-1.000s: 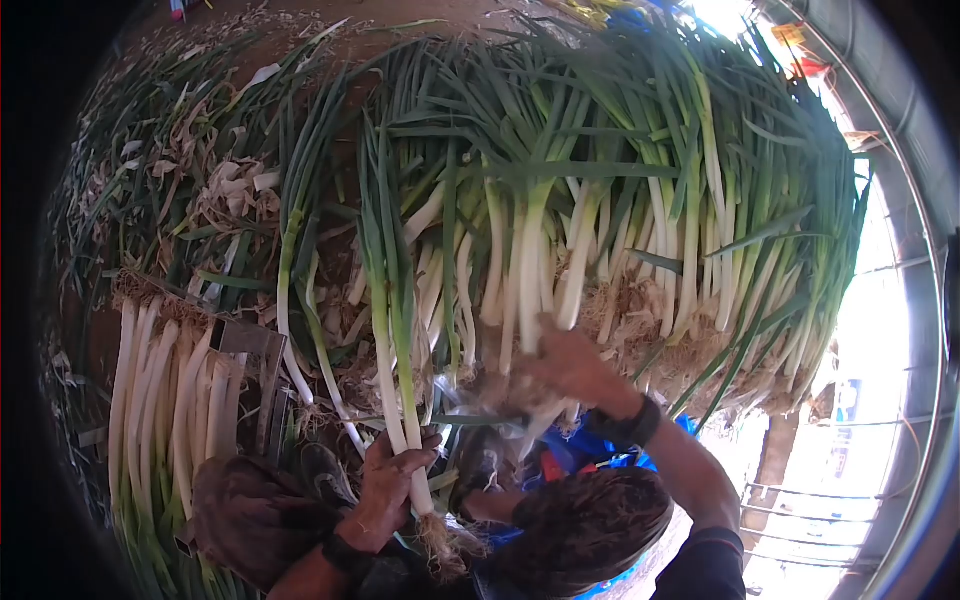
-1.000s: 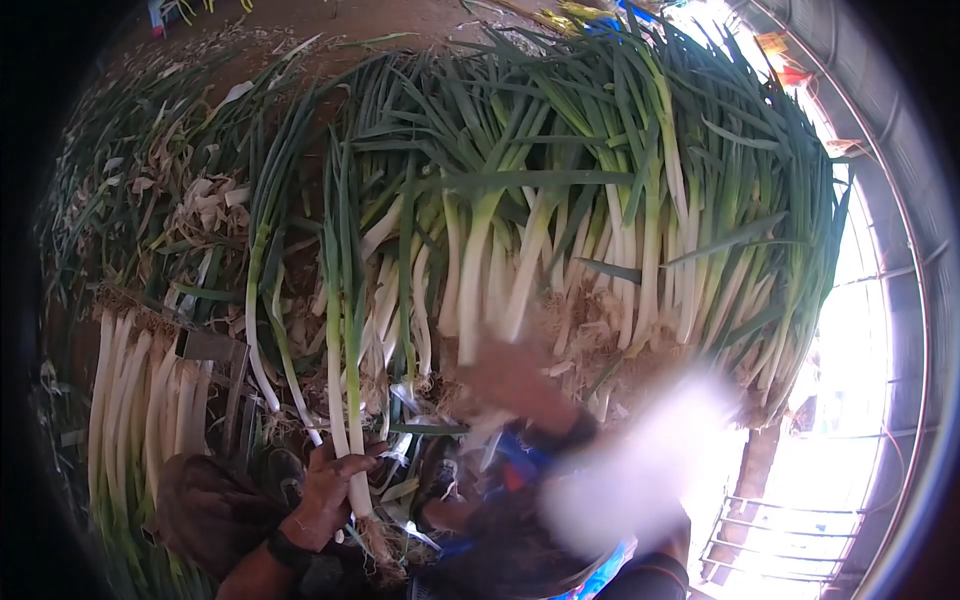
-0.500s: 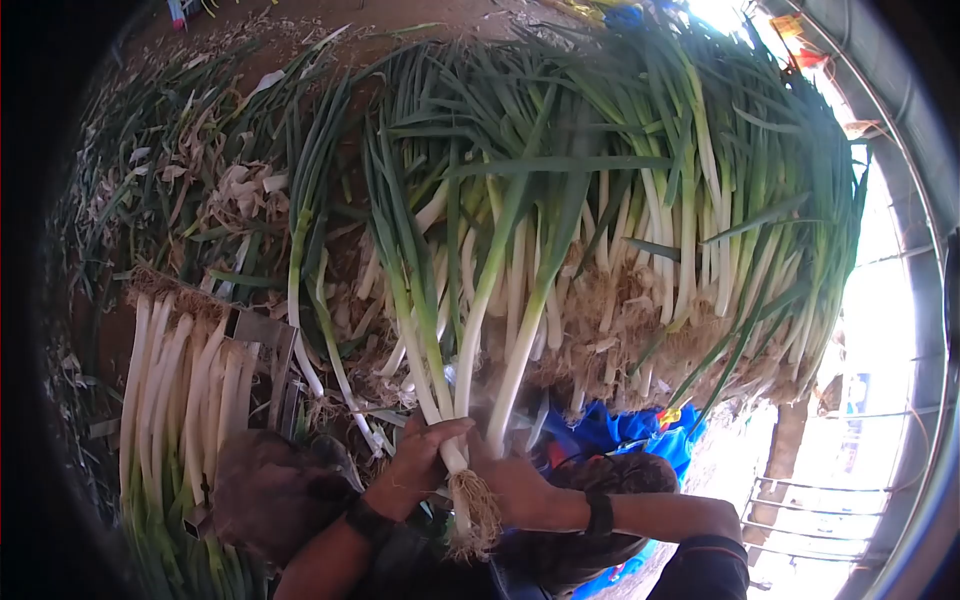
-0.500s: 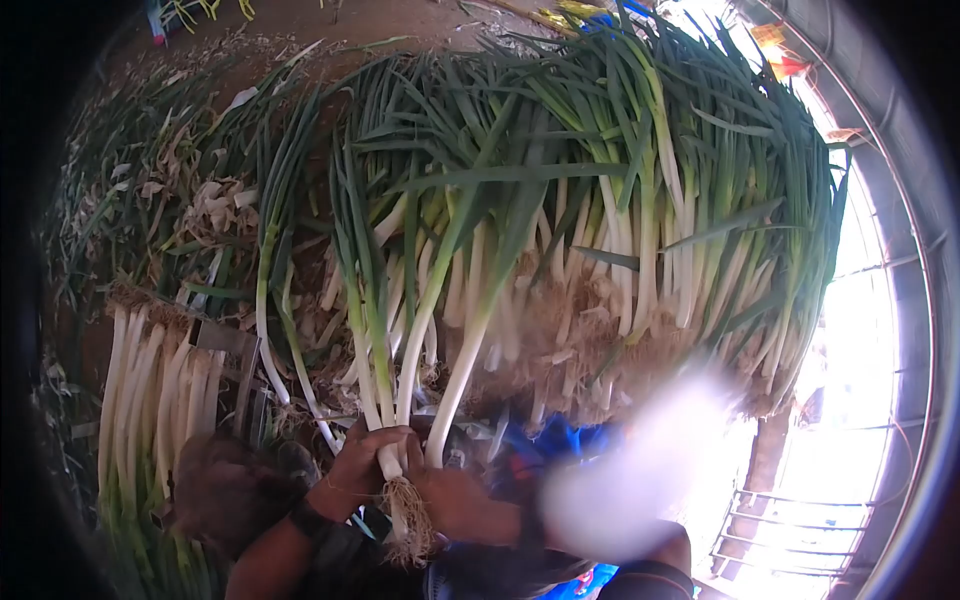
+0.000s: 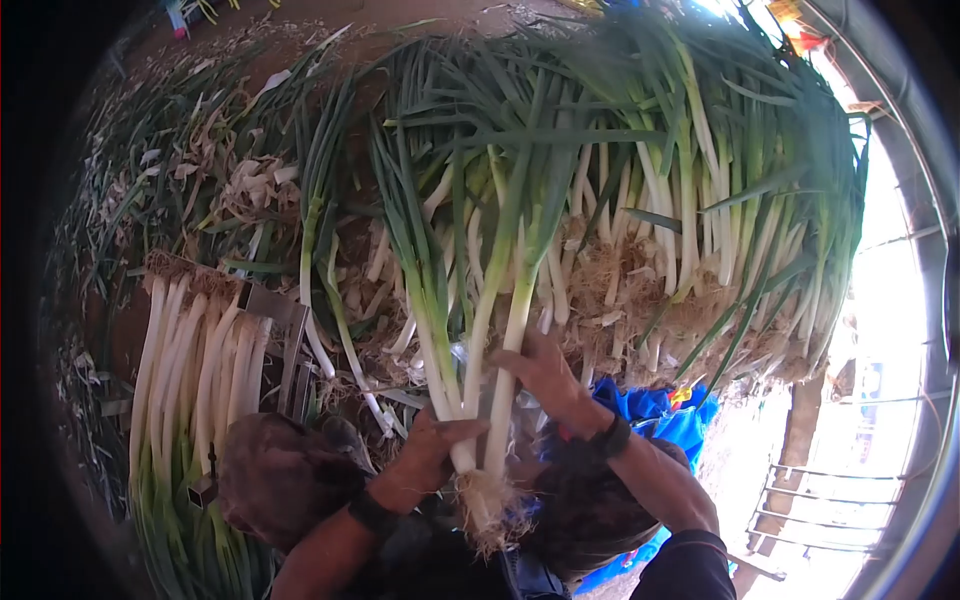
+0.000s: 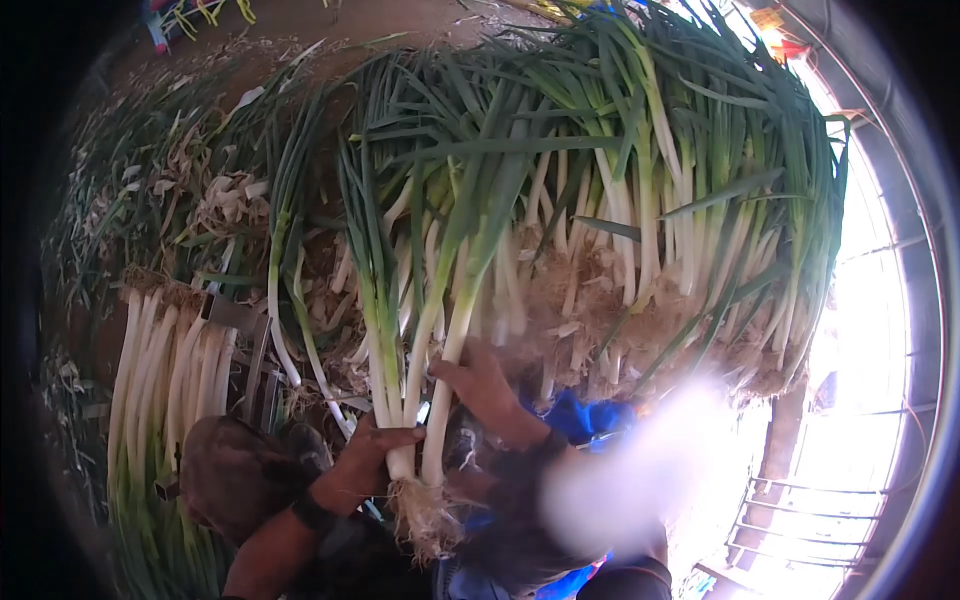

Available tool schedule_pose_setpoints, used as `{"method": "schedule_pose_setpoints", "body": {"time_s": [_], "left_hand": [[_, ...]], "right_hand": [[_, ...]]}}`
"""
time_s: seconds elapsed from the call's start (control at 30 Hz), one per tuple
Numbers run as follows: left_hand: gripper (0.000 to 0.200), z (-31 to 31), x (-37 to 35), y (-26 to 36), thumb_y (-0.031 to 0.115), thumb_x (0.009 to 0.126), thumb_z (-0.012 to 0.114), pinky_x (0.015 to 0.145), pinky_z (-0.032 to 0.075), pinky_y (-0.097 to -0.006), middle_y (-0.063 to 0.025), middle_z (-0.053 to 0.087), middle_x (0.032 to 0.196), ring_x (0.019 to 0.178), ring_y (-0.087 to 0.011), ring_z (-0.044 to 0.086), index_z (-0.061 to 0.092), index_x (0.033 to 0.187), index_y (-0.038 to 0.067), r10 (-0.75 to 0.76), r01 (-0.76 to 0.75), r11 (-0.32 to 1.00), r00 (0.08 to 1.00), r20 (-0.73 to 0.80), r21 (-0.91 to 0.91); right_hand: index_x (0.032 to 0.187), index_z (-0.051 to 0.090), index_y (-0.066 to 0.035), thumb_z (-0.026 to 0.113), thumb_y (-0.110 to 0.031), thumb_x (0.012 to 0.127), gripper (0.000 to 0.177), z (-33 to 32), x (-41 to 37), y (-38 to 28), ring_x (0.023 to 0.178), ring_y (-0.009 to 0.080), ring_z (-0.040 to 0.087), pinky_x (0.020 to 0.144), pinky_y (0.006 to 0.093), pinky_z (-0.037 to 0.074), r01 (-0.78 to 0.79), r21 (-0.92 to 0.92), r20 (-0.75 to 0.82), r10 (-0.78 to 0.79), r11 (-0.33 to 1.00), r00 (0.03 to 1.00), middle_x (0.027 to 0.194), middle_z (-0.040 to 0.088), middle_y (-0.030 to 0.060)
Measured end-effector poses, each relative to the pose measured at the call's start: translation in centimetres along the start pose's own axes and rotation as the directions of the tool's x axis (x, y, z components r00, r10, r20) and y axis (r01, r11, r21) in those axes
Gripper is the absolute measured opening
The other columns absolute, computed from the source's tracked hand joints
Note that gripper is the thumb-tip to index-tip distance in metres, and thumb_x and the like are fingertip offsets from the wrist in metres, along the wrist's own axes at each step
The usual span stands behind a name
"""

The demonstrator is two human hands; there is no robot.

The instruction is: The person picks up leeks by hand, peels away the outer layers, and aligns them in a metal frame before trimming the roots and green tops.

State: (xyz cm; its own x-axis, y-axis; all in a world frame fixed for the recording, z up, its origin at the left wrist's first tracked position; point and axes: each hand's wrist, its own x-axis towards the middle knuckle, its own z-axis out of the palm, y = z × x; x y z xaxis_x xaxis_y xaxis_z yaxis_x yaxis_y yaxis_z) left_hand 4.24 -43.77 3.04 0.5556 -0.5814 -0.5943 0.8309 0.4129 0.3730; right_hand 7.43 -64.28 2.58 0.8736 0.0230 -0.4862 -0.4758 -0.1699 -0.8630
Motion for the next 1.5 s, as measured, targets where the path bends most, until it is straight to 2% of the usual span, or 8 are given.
{"method": "schedule_pose_setpoints", "body": {"time_s": [0.7, 1.0, 1.1, 1.2, 1.27, 1.37, 1.43, 1.5], "left_hand": [[0.024, -3.7, -6.6, 5.5, -0.006, 0.079, 0.062, 0.069, 0.053, -0.0361, -0.0127, 0.06, 0.082, 0.075, -0.0221, 0.061, 0.055, 0.102, -0.005, 0.341, -0.401, 0.903, 0.887, -0.31, -0.153], [0.026, -2.9, -6.9, 7.5, -0.003, 0.08, 0.064, 0.069, 0.055, -0.0338, -0.0107, 0.063, 0.085, 0.075, -0.021, 0.064, 0.056, 0.105, -0.002, 0.528, -0.553, 0.833, 0.787, -0.32, 0.012], [0.027, -2.6, -7.4, 8.0, -0.002, 0.08, 0.066, 0.069, 0.054, -0.0335, -0.0106, 0.063, 0.087, 0.075, -0.0208, 0.063, 0.057, 0.105, -0.002, 0.549, -0.555, 0.829, 0.783, -0.293, 0.069], [0.027, -4.1, -7.8, 8.7, -0.001, 0.079, 0.066, 0.068, 0.054, -0.0339, -0.0117, 0.063, 0.089, 0.074, -0.0205, 0.063, 0.057, 0.105, -0.003, 0.569, -0.568, 0.817, 0.768, -0.293, 0.097], [0.029, -5.5, -9.7, 10.4, -0.001, 0.079, 0.065, 0.065, 0.054, -0.0336, -0.0126, 0.063, 0.092, 0.075, -0.0202, 0.062, 0.056, 0.106, -0.004, 0.565, -0.599, 0.796, 0.787, -0.248, -0.085], [0.034, -4.4, -9.7, 9.9, -0.001, 0.078, 0.064, 0.06, 0.054, -0.0332, -0.0126, 0.061, 0.094, 0.072, -0.0206, 0.063, 0.053, 0.11, -0.005, 0.527, -0.538, 0.842, 0.807, -0.266, 0.033], [0.04, -2.0, -8.6, 8.2, -0.004, 0.076, 0.063, 0.06, 0.055, -0.0332, -0.0123, 0.06, 0.093, 0.069, -0.0208, 0.064, 0.05, 0.114, -0.002, 0.474, -0.434, 0.88, 0.818, -0.325, 0.193], [0.042, -1.0, -6.6, 5.8, -0.006, 0.076, 0.063, 0.061, 0.056, -0.033, -0.0117, 0.061, 0.092, 0.07, -0.0203, 0.064, 0.05, 0.115, 0.0, 0.463, -0.43, 0.885, 0.856, -0.23, 0.178]], "right_hand": [[0.102, 0.06, 0.005, 0.063, -0.029, 0.083, 0.038, -3.6, 10.0, 1.8, 0.077, 0.0231, 0.06, 0.069, 0.0396, 0.049, -0.066, -0.108, -0.382, 0.02, 0.992, 0.924, 0.085, 0.061, 0.0138], [0.109, 0.062, 0.002, 0.064, -0.029, 0.079, 0.044, -5.2, 9.8, 11.3, 0.087, 0.0382, 0.068, 0.074, 0.0459, 0.05, 0.127, -0.816, -0.332, -0.637, 0.564, 0.696, 0.093, 0.068, 0.0267], [0.113, 0.062, 0.0, 0.064, -0.031, 0.079, 0.046, -4.8, 8.2, 8.8, 0.091, 0.0389, 0.067, 0.078, 0.0493, 0.05, -0.251, -0.327, -0.576, 0.019, 0.911, 0.818, 0.098, 0.068, 0.026], [0.107, 0.066, -0.002, 0.064, -0.032, 0.082, 0.039, -7.3, 7.3, 15.0, 0.079, 0.0377, 0.067, 0.071, 0.0497, 0.05, -0.184, -0.514, -0.629, -0.222, 0.838, 0.745, 0.087, 0.069, 0.0225], [0.105, 0.069, -0.008, 0.063, -0.031, 0.084, 0.032, -10.4, 5.3, 19.3, 0.069, 0.0356, 0.063, 0.06, 0.0491, 0.047, -0.219, -0.932, -0.341, -0.497, 0.289, 0.798, 0.082, 0.067, 0.0197], [0.109, 0.068, -0.01, 0.061, -0.031, 0.087, 0.031, -9.8, 4.2, 22.0, 0.063, 0.0314, 0.06, 0.054, 0.0454, 0.045, -0.159, -0.945, -0.294, -0.527, 0.287, 0.798, 0.086, 0.065, 0.0164], [0.113, 0.066, -0.006, 0.061, -0.036, 0.089, 0.038, -6.9, 8.9, 29.3, 0.07, 0.03, 0.063, 0.059, 0.0445, 0.049, -0.076, -0.44, -0.489, -0.167, 0.895, 0.856, 0.099, 0.066, 0.0143], [0.112, 0.065, -0.003, 0.062, -0.044, 0.089, 0.047, 2.9, 7.7, 21.0, 0.073, 0.0302, 0.065, 0.064, 0.0435, 0.051, 0.05, -0.613, -0.424, -0.382, 0.788, 0.821, 0.095, 0.067, 0.0133]]}}
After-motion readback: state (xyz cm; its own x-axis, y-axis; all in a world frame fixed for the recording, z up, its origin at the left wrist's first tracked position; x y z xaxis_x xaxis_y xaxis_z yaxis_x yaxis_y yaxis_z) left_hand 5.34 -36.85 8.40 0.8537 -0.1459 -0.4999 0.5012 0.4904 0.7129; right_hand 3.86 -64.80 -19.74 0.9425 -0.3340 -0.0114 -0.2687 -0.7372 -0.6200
